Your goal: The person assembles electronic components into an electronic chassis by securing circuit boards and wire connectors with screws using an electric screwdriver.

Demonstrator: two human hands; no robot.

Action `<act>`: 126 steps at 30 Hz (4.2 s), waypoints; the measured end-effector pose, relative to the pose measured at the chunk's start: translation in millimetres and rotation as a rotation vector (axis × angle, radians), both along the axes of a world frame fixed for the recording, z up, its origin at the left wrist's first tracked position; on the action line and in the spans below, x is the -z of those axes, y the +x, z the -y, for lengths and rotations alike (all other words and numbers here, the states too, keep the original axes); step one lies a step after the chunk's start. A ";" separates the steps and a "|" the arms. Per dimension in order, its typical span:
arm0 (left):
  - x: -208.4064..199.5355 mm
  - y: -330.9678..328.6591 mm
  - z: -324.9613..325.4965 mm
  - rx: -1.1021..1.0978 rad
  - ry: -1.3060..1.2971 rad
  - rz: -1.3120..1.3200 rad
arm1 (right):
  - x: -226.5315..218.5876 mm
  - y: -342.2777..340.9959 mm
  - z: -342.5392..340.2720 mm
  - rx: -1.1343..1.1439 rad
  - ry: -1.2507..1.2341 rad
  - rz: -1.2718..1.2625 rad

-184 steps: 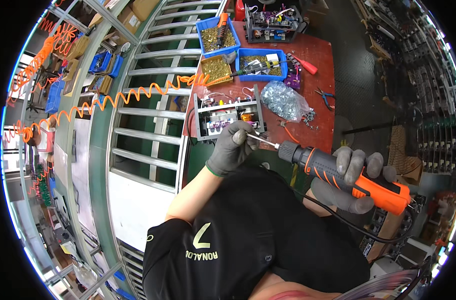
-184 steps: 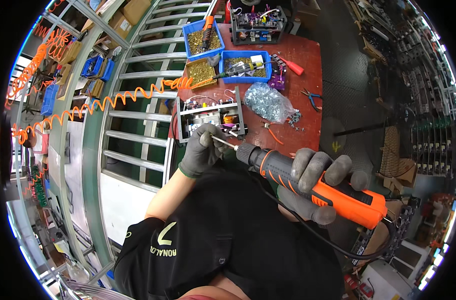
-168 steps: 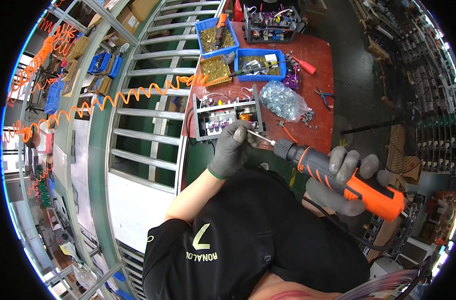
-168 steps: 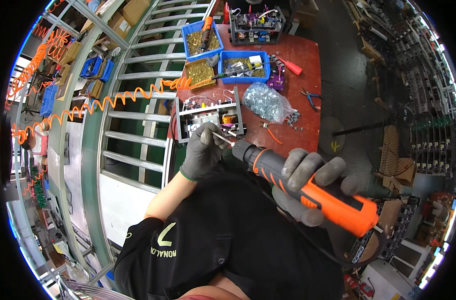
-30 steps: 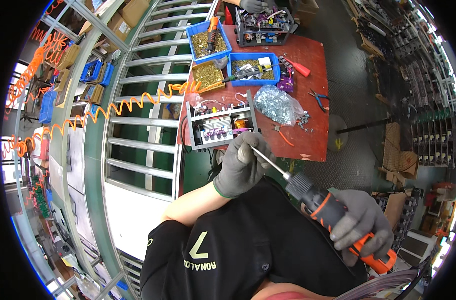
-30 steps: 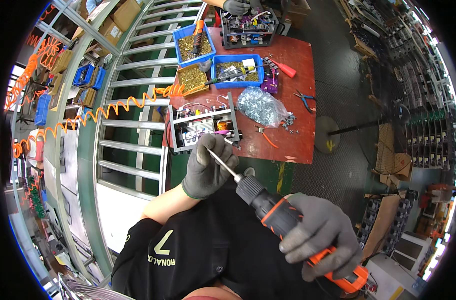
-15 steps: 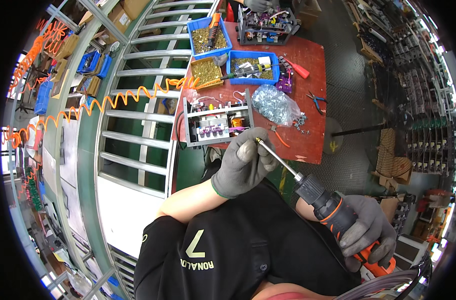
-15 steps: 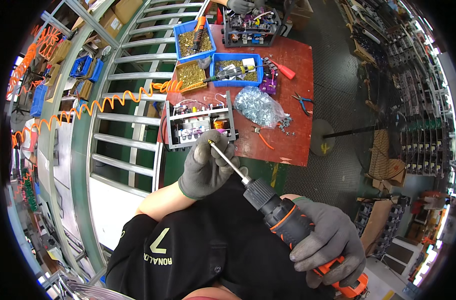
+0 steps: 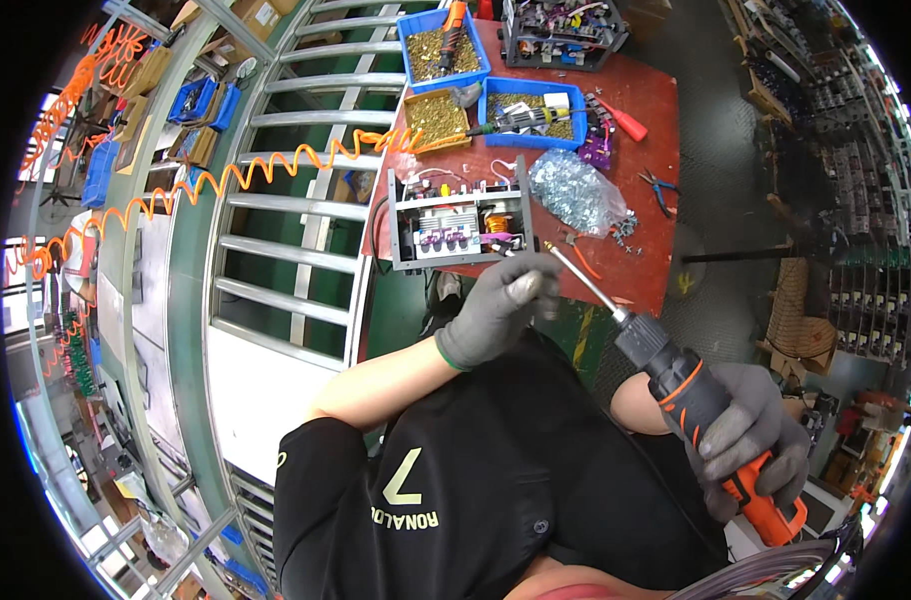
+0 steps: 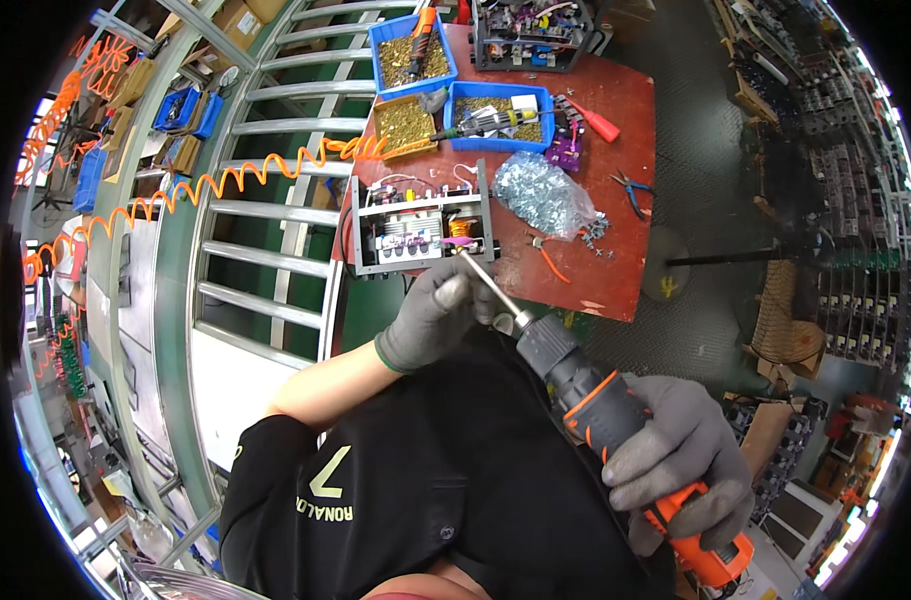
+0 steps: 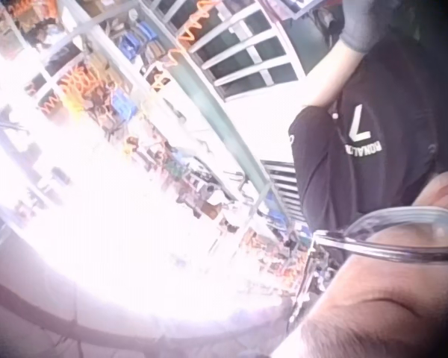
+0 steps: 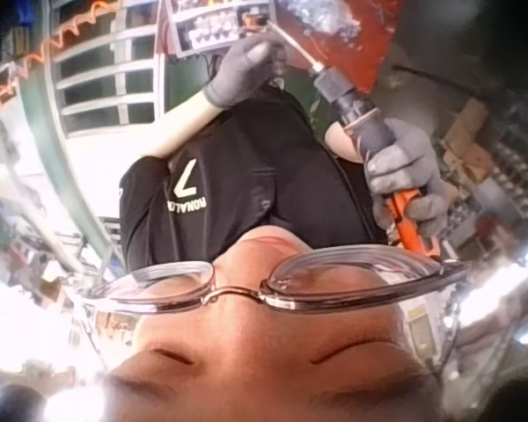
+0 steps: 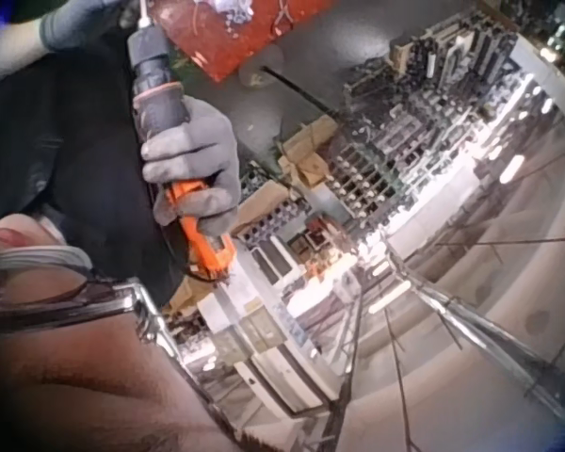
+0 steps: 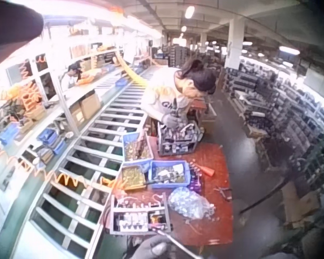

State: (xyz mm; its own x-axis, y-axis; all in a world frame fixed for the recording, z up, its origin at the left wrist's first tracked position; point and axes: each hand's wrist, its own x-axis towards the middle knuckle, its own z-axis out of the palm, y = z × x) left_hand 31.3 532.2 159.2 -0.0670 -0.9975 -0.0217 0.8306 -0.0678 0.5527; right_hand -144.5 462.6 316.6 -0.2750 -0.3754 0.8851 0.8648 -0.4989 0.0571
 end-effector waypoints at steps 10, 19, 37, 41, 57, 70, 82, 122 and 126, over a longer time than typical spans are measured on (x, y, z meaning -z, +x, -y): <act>95.4 163.1 -17.3 -0.337 0.082 2.048 | 58.6 25.5 33.0 -0.032 0.222 -0.243; 134.6 182.8 16.8 -0.034 -0.080 2.158 | 110.4 66.0 31.5 -0.019 0.289 -0.486; 161.5 184.5 15.8 -0.085 -0.086 2.120 | 177.4 130.0 27.5 -0.006 0.336 -0.765; 164.7 186.0 13.7 -0.104 -0.095 2.111 | 193.4 138.3 23.4 -0.062 0.361 -0.803; 172.8 183.1 14.6 -0.189 -0.098 2.123 | 232.7 166.2 26.3 -0.109 0.355 -0.768; 174.9 183.4 14.0 -0.200 -0.098 2.119 | 246.7 166.2 33.2 -0.140 0.317 -0.821; 173.0 183.7 13.6 -0.179 -0.093 2.132 | 251.9 167.8 34.1 -0.109 0.355 -0.808; 176.7 186.1 11.9 -0.236 -0.131 2.132 | 241.0 194.2 41.3 -0.059 0.196 -0.945; 177.3 186.0 11.7 -0.241 -0.134 2.133 | 237.0 194.2 41.2 -0.053 0.171 -0.985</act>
State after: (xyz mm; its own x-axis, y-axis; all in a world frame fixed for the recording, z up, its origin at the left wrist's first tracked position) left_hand 217.4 520.5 -18.1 0.0530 -0.9822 0.1804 -0.9149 0.0246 0.4029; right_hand 49.6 421.4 79.6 0.5725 -0.5099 0.6420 0.5091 -0.3928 -0.7659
